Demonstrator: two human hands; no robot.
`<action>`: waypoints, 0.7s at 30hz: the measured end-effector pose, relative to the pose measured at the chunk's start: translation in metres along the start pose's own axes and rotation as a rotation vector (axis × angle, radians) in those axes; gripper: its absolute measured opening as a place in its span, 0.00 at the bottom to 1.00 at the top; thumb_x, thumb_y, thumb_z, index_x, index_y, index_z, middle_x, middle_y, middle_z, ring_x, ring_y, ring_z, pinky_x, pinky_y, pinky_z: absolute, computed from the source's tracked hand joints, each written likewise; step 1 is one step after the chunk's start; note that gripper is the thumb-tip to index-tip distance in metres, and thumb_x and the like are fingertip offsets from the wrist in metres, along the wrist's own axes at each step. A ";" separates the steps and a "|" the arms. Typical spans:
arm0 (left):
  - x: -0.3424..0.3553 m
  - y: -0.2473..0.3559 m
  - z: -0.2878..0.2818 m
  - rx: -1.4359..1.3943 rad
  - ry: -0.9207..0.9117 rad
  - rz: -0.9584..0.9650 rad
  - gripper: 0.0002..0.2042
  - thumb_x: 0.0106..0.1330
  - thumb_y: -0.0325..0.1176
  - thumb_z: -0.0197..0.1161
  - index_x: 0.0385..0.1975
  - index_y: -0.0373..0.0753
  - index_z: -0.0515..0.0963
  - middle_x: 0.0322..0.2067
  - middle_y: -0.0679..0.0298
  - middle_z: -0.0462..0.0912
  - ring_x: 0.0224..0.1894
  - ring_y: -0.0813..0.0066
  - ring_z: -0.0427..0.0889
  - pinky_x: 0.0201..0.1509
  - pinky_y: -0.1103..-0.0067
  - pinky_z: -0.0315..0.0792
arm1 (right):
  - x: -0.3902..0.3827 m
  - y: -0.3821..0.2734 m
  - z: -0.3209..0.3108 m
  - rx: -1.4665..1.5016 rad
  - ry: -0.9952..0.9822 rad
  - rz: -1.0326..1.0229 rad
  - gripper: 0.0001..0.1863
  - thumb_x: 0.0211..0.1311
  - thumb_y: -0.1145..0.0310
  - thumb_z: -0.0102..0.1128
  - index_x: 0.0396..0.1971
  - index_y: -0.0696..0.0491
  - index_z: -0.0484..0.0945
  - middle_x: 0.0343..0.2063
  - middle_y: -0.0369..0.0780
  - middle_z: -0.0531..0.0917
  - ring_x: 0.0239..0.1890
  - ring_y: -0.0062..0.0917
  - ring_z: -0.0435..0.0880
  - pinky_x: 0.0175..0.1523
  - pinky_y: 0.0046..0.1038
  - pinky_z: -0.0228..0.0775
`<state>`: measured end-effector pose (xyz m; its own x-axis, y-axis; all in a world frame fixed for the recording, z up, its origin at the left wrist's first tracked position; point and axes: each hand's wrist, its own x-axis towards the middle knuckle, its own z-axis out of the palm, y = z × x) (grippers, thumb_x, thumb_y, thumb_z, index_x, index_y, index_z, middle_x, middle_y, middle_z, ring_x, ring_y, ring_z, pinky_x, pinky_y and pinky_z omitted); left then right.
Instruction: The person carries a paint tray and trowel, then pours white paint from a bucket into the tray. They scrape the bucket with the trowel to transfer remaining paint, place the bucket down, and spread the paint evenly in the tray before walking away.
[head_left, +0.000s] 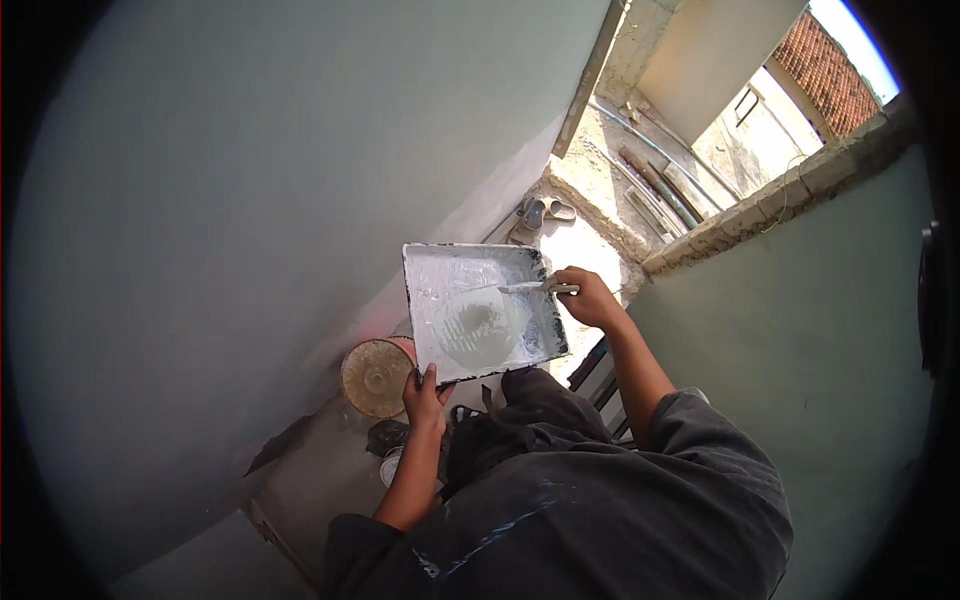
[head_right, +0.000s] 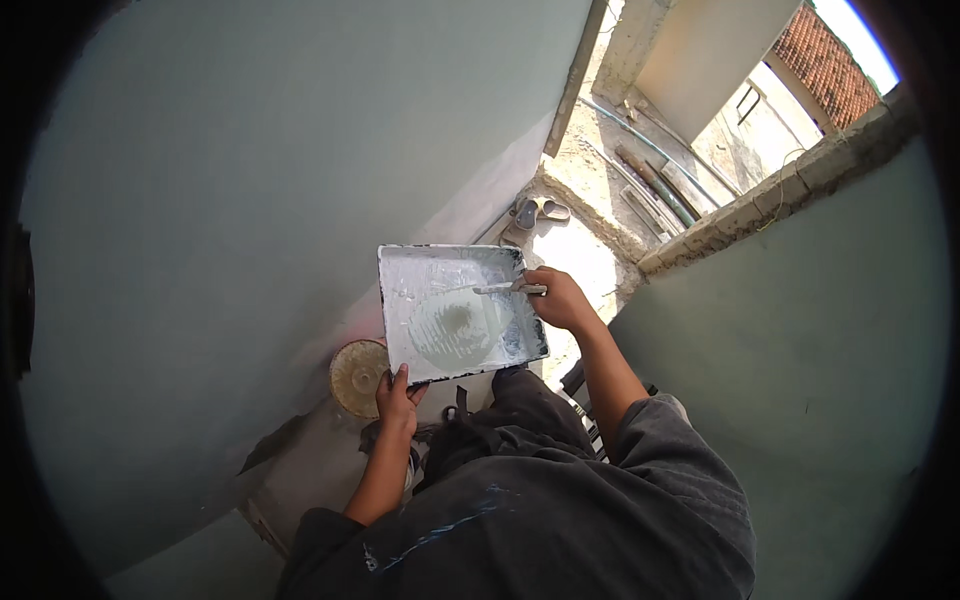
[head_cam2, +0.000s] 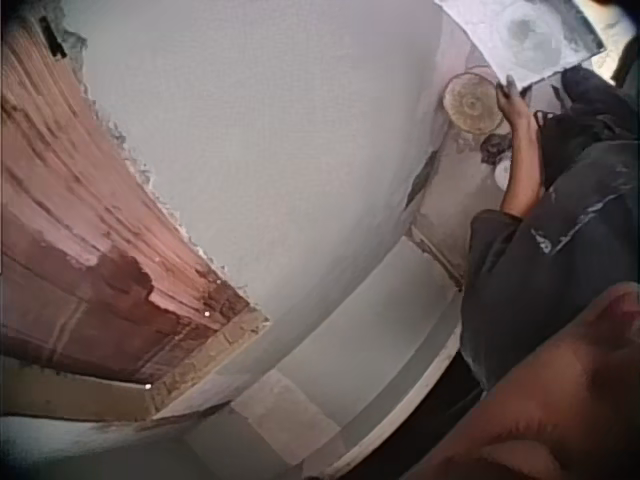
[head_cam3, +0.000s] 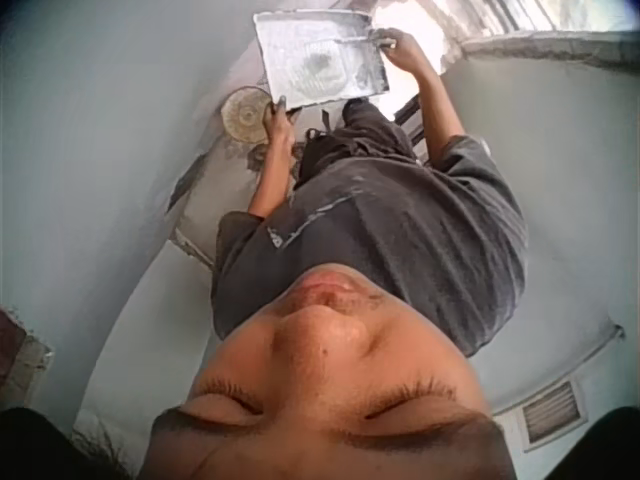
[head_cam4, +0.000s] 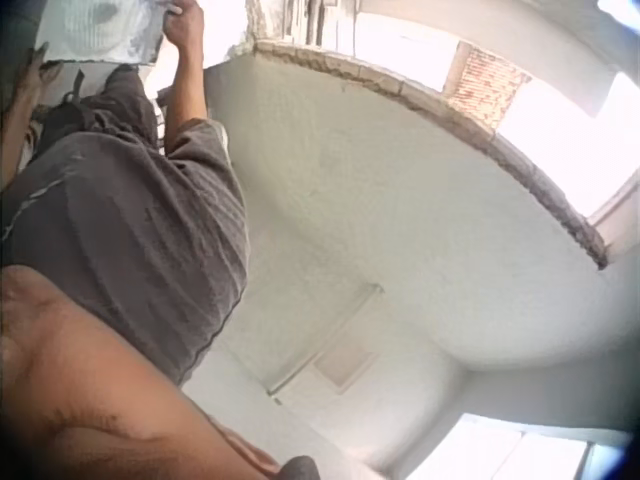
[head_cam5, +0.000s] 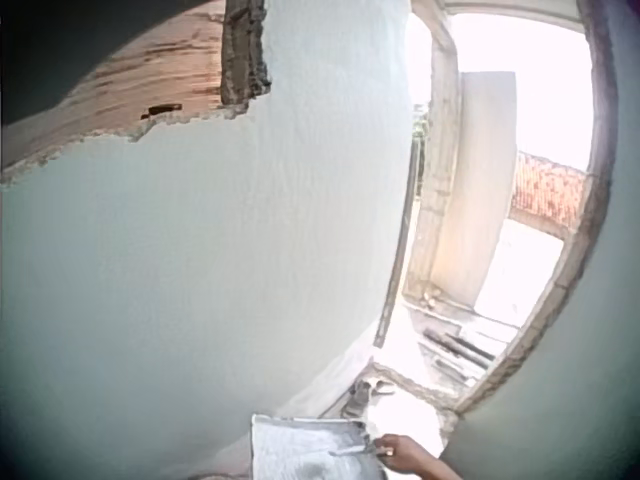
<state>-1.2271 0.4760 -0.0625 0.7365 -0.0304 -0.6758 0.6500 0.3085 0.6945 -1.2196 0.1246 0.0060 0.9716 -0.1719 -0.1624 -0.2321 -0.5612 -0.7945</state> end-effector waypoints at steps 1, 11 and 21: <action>0.006 0.004 0.010 0.008 -0.027 -0.016 0.14 0.72 0.35 0.62 0.54 0.41 0.72 0.49 0.61 0.80 0.49 0.65 0.83 0.52 0.65 0.82 | -0.002 0.008 -0.009 0.011 0.029 0.030 0.17 0.52 0.78 0.58 0.42 0.52 0.86 0.41 0.45 0.85 0.45 0.41 0.83 0.51 0.34 0.74; 0.049 0.026 0.144 0.073 -0.251 -0.031 0.14 0.70 0.29 0.60 0.53 0.37 0.72 0.50 0.58 0.80 0.51 0.63 0.82 0.54 0.62 0.82 | -0.001 0.053 -0.105 0.239 0.328 0.202 0.19 0.51 0.81 0.56 0.43 0.52 0.86 0.38 0.39 0.86 0.40 0.25 0.83 0.48 0.24 0.73; 0.096 0.044 0.233 0.142 -0.346 -0.107 0.19 0.68 0.27 0.60 0.59 0.40 0.70 0.53 0.61 0.78 0.53 0.63 0.81 0.56 0.61 0.80 | 0.026 0.098 -0.149 0.785 0.535 0.395 0.16 0.60 0.76 0.55 0.47 0.51 0.83 0.35 0.36 0.85 0.36 0.18 0.83 0.39 0.24 0.74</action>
<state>-1.0838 0.2648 -0.0393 0.6673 -0.3817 -0.6395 0.7279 0.1525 0.6685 -1.2239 -0.0551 0.0112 0.6407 -0.6752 -0.3656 -0.2487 0.2680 -0.9308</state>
